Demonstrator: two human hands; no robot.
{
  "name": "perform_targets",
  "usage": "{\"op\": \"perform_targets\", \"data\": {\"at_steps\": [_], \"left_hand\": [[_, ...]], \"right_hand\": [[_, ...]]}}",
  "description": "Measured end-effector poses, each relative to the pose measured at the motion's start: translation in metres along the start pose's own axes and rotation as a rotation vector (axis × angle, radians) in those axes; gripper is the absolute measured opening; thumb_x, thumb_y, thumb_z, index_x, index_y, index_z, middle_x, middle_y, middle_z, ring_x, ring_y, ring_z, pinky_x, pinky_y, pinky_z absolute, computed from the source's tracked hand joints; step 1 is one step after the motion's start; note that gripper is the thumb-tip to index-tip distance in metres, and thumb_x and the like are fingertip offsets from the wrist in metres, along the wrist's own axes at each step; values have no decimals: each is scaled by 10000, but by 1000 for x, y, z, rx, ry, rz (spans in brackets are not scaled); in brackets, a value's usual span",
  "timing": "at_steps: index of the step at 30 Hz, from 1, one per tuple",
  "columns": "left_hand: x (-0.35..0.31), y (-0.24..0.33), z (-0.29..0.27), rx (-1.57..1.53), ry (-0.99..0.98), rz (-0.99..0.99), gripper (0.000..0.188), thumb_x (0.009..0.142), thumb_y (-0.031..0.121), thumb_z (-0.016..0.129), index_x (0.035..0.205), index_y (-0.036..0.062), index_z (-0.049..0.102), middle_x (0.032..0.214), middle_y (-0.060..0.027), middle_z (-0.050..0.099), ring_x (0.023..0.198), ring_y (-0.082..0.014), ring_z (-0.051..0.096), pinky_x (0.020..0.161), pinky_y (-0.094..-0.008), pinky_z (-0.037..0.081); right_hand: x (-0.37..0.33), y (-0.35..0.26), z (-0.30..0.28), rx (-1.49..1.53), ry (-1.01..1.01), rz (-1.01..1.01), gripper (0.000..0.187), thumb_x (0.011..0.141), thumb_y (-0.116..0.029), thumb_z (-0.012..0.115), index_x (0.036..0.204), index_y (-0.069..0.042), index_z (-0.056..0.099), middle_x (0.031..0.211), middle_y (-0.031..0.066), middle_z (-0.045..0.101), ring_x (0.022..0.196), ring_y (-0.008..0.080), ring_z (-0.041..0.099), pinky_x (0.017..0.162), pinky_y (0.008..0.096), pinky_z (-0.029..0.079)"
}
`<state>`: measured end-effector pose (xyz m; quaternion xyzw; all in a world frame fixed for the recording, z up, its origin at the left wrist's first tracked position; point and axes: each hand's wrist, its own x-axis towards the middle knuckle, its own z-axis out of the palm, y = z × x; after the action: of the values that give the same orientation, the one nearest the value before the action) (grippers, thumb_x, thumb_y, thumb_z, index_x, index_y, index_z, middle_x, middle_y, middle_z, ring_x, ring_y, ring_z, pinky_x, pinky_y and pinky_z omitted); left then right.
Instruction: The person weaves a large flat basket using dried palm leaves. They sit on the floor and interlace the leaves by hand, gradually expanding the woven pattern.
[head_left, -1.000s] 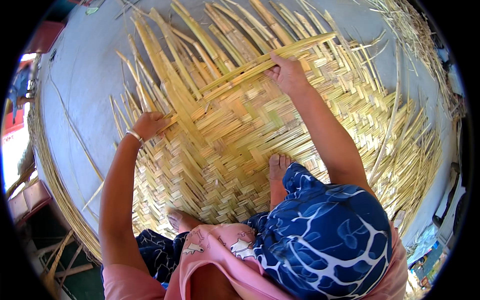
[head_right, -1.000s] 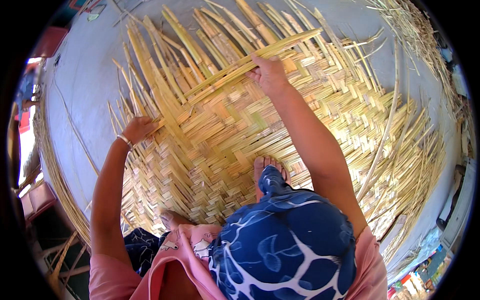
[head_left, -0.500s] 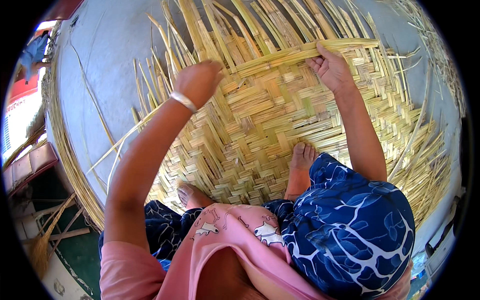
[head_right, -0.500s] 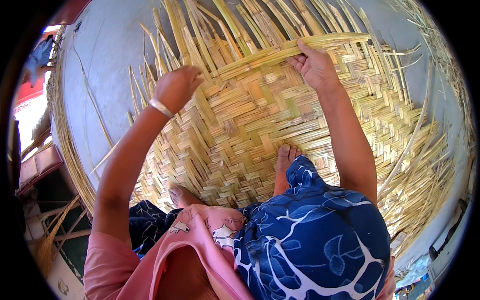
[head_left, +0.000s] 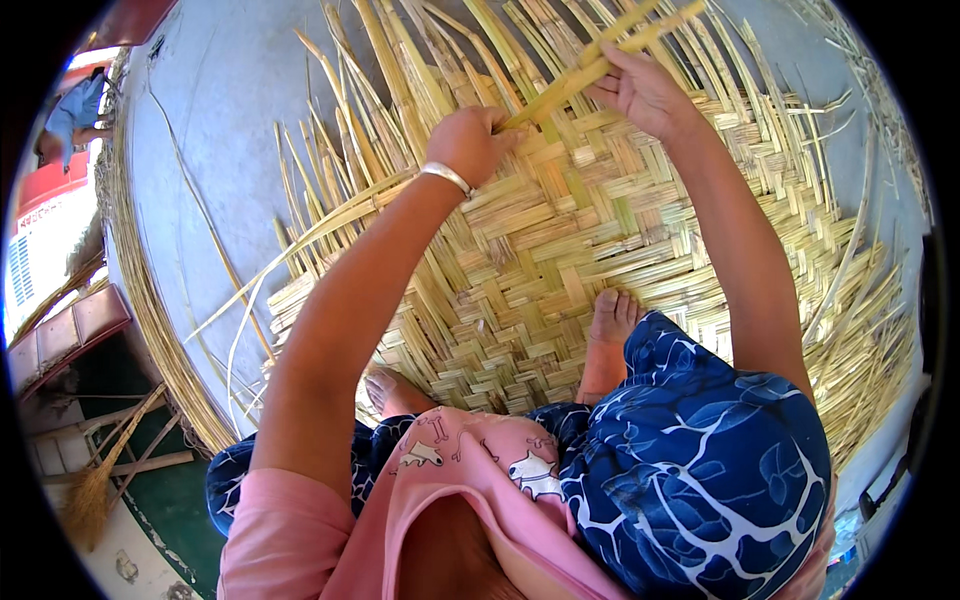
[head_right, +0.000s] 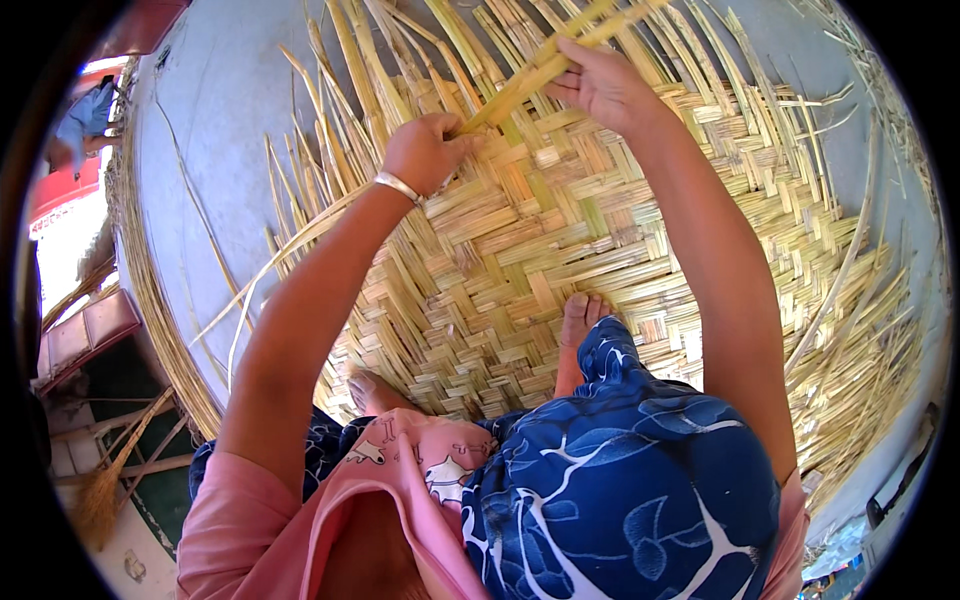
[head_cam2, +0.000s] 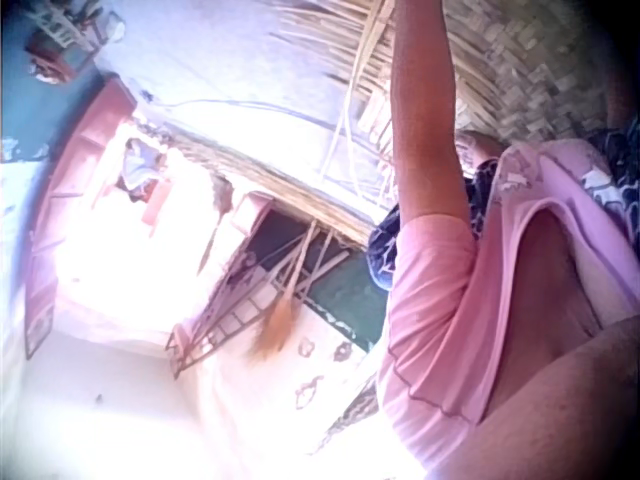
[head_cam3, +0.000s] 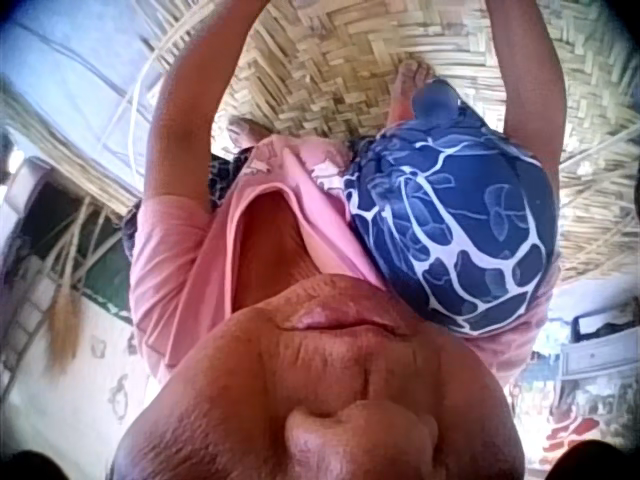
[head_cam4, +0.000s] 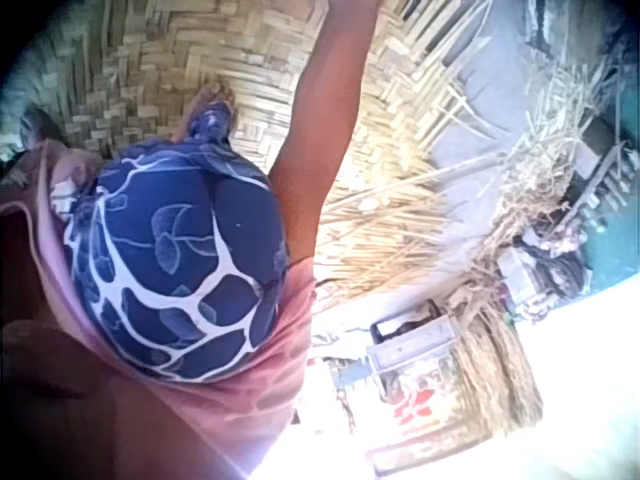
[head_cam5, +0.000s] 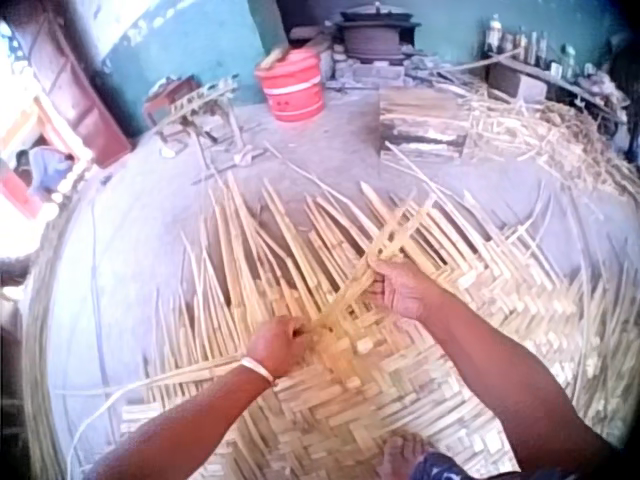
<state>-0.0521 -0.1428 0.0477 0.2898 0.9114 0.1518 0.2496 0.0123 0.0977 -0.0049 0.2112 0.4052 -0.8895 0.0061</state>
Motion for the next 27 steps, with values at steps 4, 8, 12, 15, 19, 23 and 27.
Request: {"op": "perform_targets", "data": {"at_steps": [4, 8, 12, 15, 19, 23, 27], "left_hand": [[-4, -14, 30, -139, 418, 5, 292, 783, 337, 690, 830, 49, 682, 651, -149, 627, 593, -302, 614, 567, -397, 473], [-3, -10, 37, -326, 453, -179, 268, 788, 271, 676, 800, 4, 654, 590, -107, 600, 546, -224, 596, 547, -376, 472], [6, -27, 49, -530, 471, -291, 240, 796, 194, 690, 713, -5, 583, 538, -49, 527, 454, -152, 533, 425, -325, 421], [12, -41, 59, -724, 477, -321, 234, 804, 153, 693, 685, 16, 546, 531, -28, 502, 396, -124, 486, 351, -283, 365], [11, -42, 60, -784, 475, -290, 229, 816, 134, 683, 681, 25, 533, 530, -28, 506, 376, -116, 471, 335, -269, 347], [1, -25, 45, -909, 425, -334, 250, 815, 130, 684, 660, 28, 516, 527, -31, 507, 382, -118, 481, 349, -275, 358], [-1, -21, 42, -904, 420, -329, 261, 811, 141, 681, 652, 27, 509, 523, -38, 506, 399, -122, 490, 374, -288, 375]], "right_hand": [[25, 10, 44, -335, -47, 70, 356, 904, -323, 601, 1093, -23, 579, 1034, 110, 641, 936, 214, 640, 837, 336, 538], [54, 23, 61, -1025, -53, -78, 444, 869, -341, 607, 1127, 19, 576, 1021, 134, 649, 920, 226, 641, 817, 350, 510], [73, 20, 88, -1666, -44, -189, 405, 840, -309, 614, 1069, 25, 630, 1085, 207, 641, 995, 292, 632, 849, 395, 493], [72, 17, 115, -1885, -23, -75, 338, 818, -288, 621, 1046, -42, 668, 1071, 161, 660, 995, 296, 638, 821, 390, 506], [74, 9, 130, -1941, -12, -34, 276, 808, -287, 626, 986, -90, 704, 1021, 108, 685, 962, 270, 656, 796, 395, 517], [78, 7, 131, -1876, -26, 70, 276, 782, -284, 641, 962, -86, 710, 951, 102, 698, 885, 256, 672, 771, 383, 523], [92, 17, 111, -1718, 68, -121, 315, 740, -300, 665, 913, -40, 702, 845, 124, 698, 750, 246, 673, 697, 374, 530]]}}
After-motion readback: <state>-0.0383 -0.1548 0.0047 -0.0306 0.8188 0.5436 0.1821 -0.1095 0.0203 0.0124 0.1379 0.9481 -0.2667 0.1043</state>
